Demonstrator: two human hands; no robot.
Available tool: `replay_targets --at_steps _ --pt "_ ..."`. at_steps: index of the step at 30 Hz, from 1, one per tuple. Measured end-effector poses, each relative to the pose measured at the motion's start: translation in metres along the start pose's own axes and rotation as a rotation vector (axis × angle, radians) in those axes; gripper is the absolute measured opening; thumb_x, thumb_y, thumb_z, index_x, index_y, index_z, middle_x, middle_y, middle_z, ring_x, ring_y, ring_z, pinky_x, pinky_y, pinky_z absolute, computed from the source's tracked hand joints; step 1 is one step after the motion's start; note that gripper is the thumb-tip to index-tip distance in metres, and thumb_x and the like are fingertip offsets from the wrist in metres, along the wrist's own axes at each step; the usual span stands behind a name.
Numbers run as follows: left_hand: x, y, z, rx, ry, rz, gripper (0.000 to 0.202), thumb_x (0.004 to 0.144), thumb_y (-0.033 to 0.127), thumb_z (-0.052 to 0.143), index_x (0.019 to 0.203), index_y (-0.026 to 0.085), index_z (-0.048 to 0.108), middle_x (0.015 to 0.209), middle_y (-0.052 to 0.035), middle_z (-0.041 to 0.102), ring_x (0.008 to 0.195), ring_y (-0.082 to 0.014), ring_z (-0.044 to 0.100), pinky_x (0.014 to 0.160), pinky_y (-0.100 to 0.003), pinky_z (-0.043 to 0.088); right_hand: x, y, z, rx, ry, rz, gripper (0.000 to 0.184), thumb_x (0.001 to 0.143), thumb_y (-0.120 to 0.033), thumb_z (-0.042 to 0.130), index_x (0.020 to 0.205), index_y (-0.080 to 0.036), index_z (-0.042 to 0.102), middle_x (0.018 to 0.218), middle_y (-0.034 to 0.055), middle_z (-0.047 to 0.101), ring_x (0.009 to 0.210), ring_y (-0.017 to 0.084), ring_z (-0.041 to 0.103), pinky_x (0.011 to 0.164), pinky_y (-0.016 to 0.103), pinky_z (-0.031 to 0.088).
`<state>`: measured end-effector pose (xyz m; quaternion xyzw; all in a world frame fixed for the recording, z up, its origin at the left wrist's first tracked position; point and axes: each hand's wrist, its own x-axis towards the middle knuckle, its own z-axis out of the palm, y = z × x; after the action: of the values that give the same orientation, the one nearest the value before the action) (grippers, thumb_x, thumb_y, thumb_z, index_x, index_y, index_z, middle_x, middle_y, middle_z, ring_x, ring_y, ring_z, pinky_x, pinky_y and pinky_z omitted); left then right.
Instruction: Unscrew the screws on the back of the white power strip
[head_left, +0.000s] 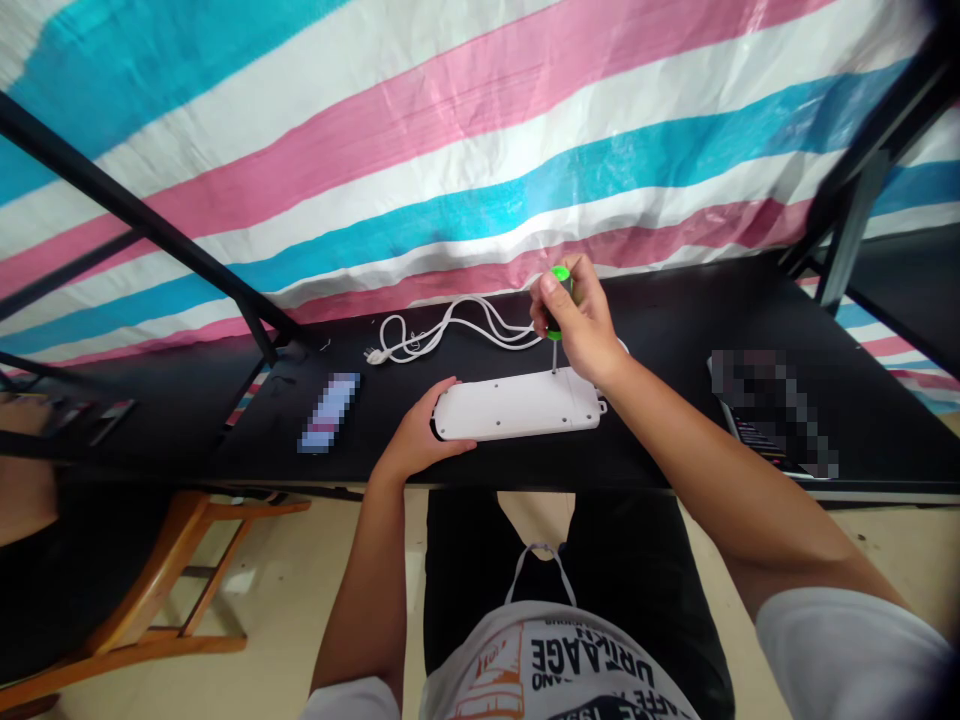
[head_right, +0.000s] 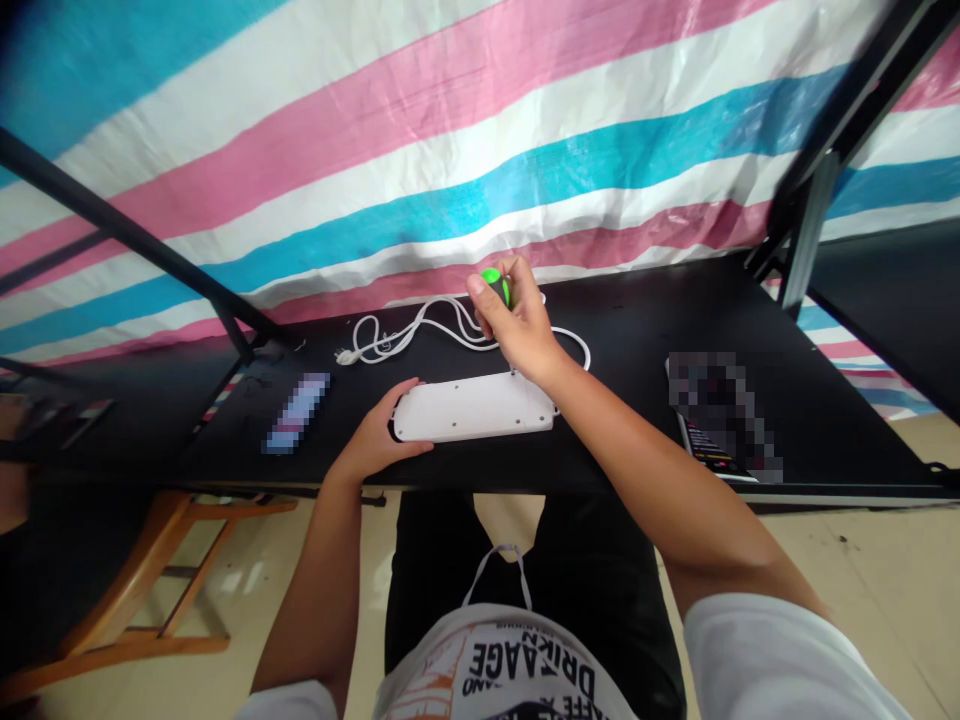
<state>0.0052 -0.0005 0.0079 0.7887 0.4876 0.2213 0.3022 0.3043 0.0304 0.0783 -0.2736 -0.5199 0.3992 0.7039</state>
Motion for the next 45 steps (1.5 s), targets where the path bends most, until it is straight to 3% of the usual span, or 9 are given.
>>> replay_targets --at_steps 4,8,14,21,26,29,35,41,45 --pt "0.000 0.000 0.000 0.003 0.007 0.001 0.108 0.068 0.049 0.096 0.161 0.024 0.047 0.164 -0.0143 0.054 0.152 -0.0388 0.052 0.129 -0.054 0.041 0.004 -0.003 -0.007 -0.028 -0.047 0.025 0.058 0.090 -0.084 0.062 0.087 -0.027 0.050 0.080 -0.0006 0.058 0.061 0.013 0.054 0.050 0.031 0.045" --pt "0.000 0.001 0.000 0.004 0.009 0.001 0.108 0.068 0.050 0.096 0.161 0.024 0.048 0.164 -0.0144 0.054 0.151 -0.0388 0.053 0.129 -0.054 0.041 0.004 0.000 -0.007 0.011 -0.043 0.060 0.059 0.094 -0.087 0.051 0.093 -0.028 0.053 0.080 -0.0005 0.057 0.056 0.012 0.048 0.048 0.031 0.042" --pt "0.000 0.001 0.000 0.001 0.008 0.000 0.108 0.068 0.050 0.096 0.161 0.024 0.047 0.164 -0.0143 0.054 0.152 -0.0384 0.052 0.130 -0.053 0.039 0.002 0.006 -0.004 -0.019 -0.024 -0.020 0.054 0.090 -0.076 0.071 0.097 -0.030 0.042 0.077 -0.0055 0.052 0.054 0.010 0.044 0.048 0.029 0.038" --pt "0.000 0.001 -0.001 0.001 0.005 -0.005 0.109 0.068 0.051 0.096 0.161 0.024 0.047 0.165 -0.0149 0.054 0.152 -0.0389 0.052 0.129 -0.054 0.040 0.006 0.001 -0.010 0.008 -0.041 0.047 0.055 0.094 -0.083 0.058 0.100 -0.028 0.058 0.086 0.0002 0.058 0.061 0.013 0.052 0.052 0.033 0.045" --pt "0.000 0.001 -0.001 0.007 0.007 0.002 0.109 0.068 0.050 0.096 0.161 0.023 0.047 0.165 -0.0147 0.054 0.151 -0.0382 0.052 0.129 -0.052 0.041 0.004 0.006 -0.006 0.056 -0.014 0.011 0.052 0.092 -0.079 0.065 0.101 -0.031 0.048 0.077 -0.0057 0.053 0.053 0.010 0.042 0.048 0.029 0.040" --pt "0.000 0.001 -0.001 0.004 0.004 0.001 0.109 0.069 0.050 0.096 0.161 0.022 0.046 0.165 -0.0145 0.053 0.151 -0.0373 0.052 0.129 -0.052 0.040 0.004 0.006 -0.007 0.003 -0.050 -0.014 0.054 0.089 -0.079 0.069 0.098 -0.030 0.048 0.080 -0.0043 0.057 0.058 0.011 0.050 0.053 0.030 0.046" --pt "0.000 0.002 -0.001 0.000 0.004 -0.015 0.109 0.068 0.049 0.097 0.161 0.022 0.046 0.165 -0.0146 0.054 0.151 -0.0376 0.053 0.130 -0.052 0.039 0.006 0.007 -0.013 -0.014 -0.067 0.065 0.063 0.096 -0.088 0.046 0.100 -0.026 0.058 0.087 0.0026 0.061 0.066 0.014 0.057 0.055 0.032 0.050" --pt "0.000 0.000 0.000 -0.001 0.002 -0.016 0.110 0.068 0.050 0.097 0.162 0.023 0.046 0.165 -0.0140 0.053 0.152 -0.0379 0.051 0.130 -0.053 0.038 0.004 0.012 -0.010 -0.012 -0.014 0.035 0.056 0.099 -0.085 0.043 0.103 -0.030 0.052 0.082 -0.0009 0.061 0.059 0.013 0.053 0.052 0.030 0.049" --pt "0.000 -0.001 0.000 0.002 0.007 -0.011 0.110 0.067 0.049 0.097 0.162 0.023 0.046 0.165 -0.0142 0.053 0.152 -0.0382 0.051 0.130 -0.053 0.038 0.005 0.012 -0.009 -0.019 -0.009 0.047 0.068 0.095 -0.092 0.033 0.098 -0.028 0.057 0.079 0.0010 0.061 0.059 0.015 0.056 0.051 0.032 0.052"
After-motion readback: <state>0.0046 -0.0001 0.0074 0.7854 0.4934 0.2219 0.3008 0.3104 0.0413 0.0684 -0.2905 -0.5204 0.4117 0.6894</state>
